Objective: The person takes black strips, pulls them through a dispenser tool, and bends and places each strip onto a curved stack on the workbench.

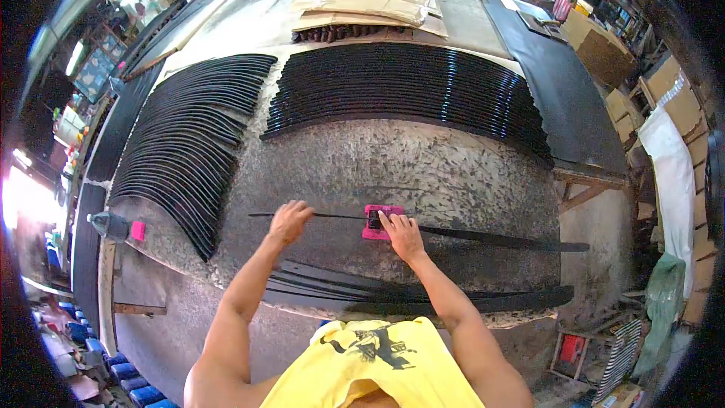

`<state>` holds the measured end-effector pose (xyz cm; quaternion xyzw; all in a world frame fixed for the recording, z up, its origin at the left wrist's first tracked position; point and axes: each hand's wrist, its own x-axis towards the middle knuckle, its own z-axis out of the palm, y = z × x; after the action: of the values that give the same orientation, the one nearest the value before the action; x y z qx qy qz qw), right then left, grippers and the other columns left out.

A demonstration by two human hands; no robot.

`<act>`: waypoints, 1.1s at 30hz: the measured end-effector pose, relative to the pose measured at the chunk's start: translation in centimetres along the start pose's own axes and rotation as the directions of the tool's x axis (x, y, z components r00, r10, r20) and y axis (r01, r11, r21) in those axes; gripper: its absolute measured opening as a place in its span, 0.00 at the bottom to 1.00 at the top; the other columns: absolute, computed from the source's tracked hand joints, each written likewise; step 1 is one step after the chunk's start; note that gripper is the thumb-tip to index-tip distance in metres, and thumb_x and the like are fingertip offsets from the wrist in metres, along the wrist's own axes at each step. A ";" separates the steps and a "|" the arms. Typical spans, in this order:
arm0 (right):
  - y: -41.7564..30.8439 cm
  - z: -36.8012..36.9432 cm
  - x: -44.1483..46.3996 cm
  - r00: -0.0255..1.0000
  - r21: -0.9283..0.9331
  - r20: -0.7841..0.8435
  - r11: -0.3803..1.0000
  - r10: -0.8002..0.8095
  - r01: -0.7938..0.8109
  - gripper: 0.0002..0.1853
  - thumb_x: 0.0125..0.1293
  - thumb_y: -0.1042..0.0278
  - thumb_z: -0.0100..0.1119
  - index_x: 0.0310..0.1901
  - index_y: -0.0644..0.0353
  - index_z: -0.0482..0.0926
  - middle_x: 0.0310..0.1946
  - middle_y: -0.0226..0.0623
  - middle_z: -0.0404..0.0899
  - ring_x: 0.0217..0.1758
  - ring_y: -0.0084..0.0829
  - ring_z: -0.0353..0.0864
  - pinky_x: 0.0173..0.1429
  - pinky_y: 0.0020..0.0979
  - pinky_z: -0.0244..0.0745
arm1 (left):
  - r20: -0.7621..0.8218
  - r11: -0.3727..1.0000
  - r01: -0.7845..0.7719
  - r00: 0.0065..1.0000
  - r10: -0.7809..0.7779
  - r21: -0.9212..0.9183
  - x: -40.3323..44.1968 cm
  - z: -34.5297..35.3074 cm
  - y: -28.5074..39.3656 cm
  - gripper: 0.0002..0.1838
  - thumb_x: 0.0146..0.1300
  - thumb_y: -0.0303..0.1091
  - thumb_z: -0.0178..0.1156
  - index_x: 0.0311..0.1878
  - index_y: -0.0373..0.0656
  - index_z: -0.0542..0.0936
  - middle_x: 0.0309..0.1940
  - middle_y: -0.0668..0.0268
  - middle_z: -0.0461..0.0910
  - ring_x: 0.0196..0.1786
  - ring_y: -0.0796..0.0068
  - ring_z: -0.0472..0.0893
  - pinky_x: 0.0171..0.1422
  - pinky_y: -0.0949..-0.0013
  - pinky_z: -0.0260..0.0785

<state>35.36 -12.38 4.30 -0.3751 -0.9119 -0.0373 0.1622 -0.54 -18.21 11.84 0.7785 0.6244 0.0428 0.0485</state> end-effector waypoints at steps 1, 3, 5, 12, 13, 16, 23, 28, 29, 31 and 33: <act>0.1 0.1 0.1 1.000 -0.023 0.012 1.000 -0.005 0.006 0.33 0.67 0.69 0.54 0.75 0.47 0.66 0.50 0.31 0.73 0.53 0.33 0.72 0.55 0.38 0.68 | -0.037 0.999 0.035 0.999 -0.035 0.011 -1.3 -1.2 -1.3 0.12 0.66 0.33 0.60 0.51 0.51 0.83 0.52 0.64 0.80 0.58 0.58 0.78 0.60 0.56 0.72; 0.2 0.4 0.0 1.000 -0.038 -0.012 0.999 -0.025 0.025 0.33 0.67 0.69 0.54 0.75 0.47 0.67 0.50 0.31 0.73 0.53 0.33 0.72 0.55 0.38 0.69 | -0.100 0.993 0.086 0.992 -0.077 0.086 -4.0 -2.6 -5.0 0.14 0.61 0.30 0.59 0.50 0.51 0.83 0.48 0.66 0.81 0.55 0.59 0.79 0.57 0.56 0.74; 0.3 0.7 0.1 0.999 -0.032 -0.037 0.999 -0.038 0.037 0.32 0.67 0.71 0.54 0.74 0.49 0.68 0.50 0.32 0.74 0.54 0.33 0.73 0.56 0.38 0.68 | -0.071 0.975 0.193 0.980 -0.186 0.109 -6.4 -4.2 -8.6 0.11 0.62 0.33 0.61 0.47 0.51 0.84 0.42 0.64 0.80 0.52 0.58 0.80 0.53 0.56 0.75; 0.1 -0.5 0.4 0.999 -0.050 0.019 0.998 -0.042 0.043 0.31 0.66 0.76 0.55 0.72 0.52 0.70 0.50 0.33 0.74 0.56 0.35 0.74 0.58 0.39 0.66 | -0.222 0.852 0.495 0.862 -0.456 0.173 -14.5 -9.4 -20.6 0.09 0.64 0.35 0.61 0.44 0.49 0.86 0.44 0.65 0.82 0.50 0.59 0.82 0.51 0.54 0.76; 0.0 -0.5 0.4 0.999 -0.070 0.031 0.996 -0.045 0.047 0.31 0.66 0.76 0.55 0.72 0.52 0.70 0.50 0.32 0.74 0.56 0.35 0.74 0.59 0.39 0.67 | -0.258 0.848 0.501 0.854 -0.451 0.174 -16.1 -9.6 -23.0 0.08 0.64 0.36 0.62 0.44 0.50 0.85 0.42 0.65 0.81 0.49 0.60 0.82 0.50 0.54 0.77; -0.4 -0.6 0.5 0.998 -0.114 0.050 0.993 -0.033 0.038 0.33 0.64 0.77 0.56 0.72 0.51 0.69 0.50 0.32 0.73 0.57 0.35 0.74 0.60 0.38 0.67 | -0.326 0.811 0.554 0.815 -0.480 0.191 -20.9 -8.6 -32.4 0.05 0.64 0.34 0.61 0.43 0.52 0.82 0.41 0.64 0.79 0.48 0.59 0.81 0.48 0.56 0.77; -1.6 -0.7 1.4 1.000 -0.125 0.024 0.992 0.004 -0.001 0.32 0.63 0.74 0.55 0.71 0.49 0.71 0.50 0.31 0.75 0.55 0.35 0.75 0.59 0.39 0.70 | -0.358 0.625 0.691 0.723 -0.591 0.363 -33.2 -12.0 -50.2 0.11 0.72 0.37 0.53 0.52 0.50 0.80 0.53 0.55 0.79 0.55 0.49 0.80 0.54 0.49 0.76; -5.6 1.6 4.2 1.000 -0.023 -0.016 1.000 -0.009 0.009 0.30 0.63 0.75 0.54 0.69 0.50 0.73 0.49 0.34 0.73 0.56 0.38 0.74 0.64 0.44 0.70 | -0.331 0.476 0.806 0.583 -0.742 0.352 -41.4 -17.7 -57.3 0.13 0.72 0.38 0.54 0.56 0.49 0.78 0.53 0.58 0.77 0.58 0.52 0.78 0.56 0.48 0.76; -6.9 1.8 5.2 0.998 0.001 -0.051 1.000 -0.027 0.027 0.29 0.62 0.76 0.55 0.67 0.52 0.75 0.48 0.34 0.73 0.56 0.39 0.74 0.64 0.45 0.70 | -0.327 0.392 0.766 0.594 -0.735 0.509 -41.9 -19.9 -56.8 0.13 0.72 0.37 0.54 0.56 0.48 0.78 0.52 0.59 0.77 0.58 0.52 0.78 0.56 0.48 0.75; -9.5 2.1 7.0 0.991 0.049 -0.119 0.997 -0.056 0.063 0.27 0.61 0.79 0.56 0.64 0.55 0.79 0.46 0.35 0.73 0.55 0.40 0.74 0.64 0.46 0.70 | -0.345 0.372 0.812 0.542 -0.766 0.450 -43.6 -24.7 -55.6 0.11 0.73 0.37 0.53 0.54 0.46 0.77 0.52 0.58 0.77 0.57 0.51 0.79 0.57 0.48 0.74; -11.6 2.9 8.2 0.989 0.082 -0.143 0.995 -0.038 0.050 0.27 0.61 0.78 0.56 0.64 0.55 0.79 0.45 0.35 0.73 0.55 0.40 0.74 0.66 0.47 0.69 | -0.424 0.336 0.838 0.516 -0.745 0.429 -46.0 -27.5 -56.2 0.11 0.73 0.37 0.54 0.53 0.46 0.77 0.49 0.56 0.78 0.55 0.50 0.79 0.56 0.48 0.74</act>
<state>21.01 -14.66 4.81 -0.3442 -0.9068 -0.0286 0.2415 -68.40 -50.37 31.59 0.3417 0.9036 -0.1226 -0.2276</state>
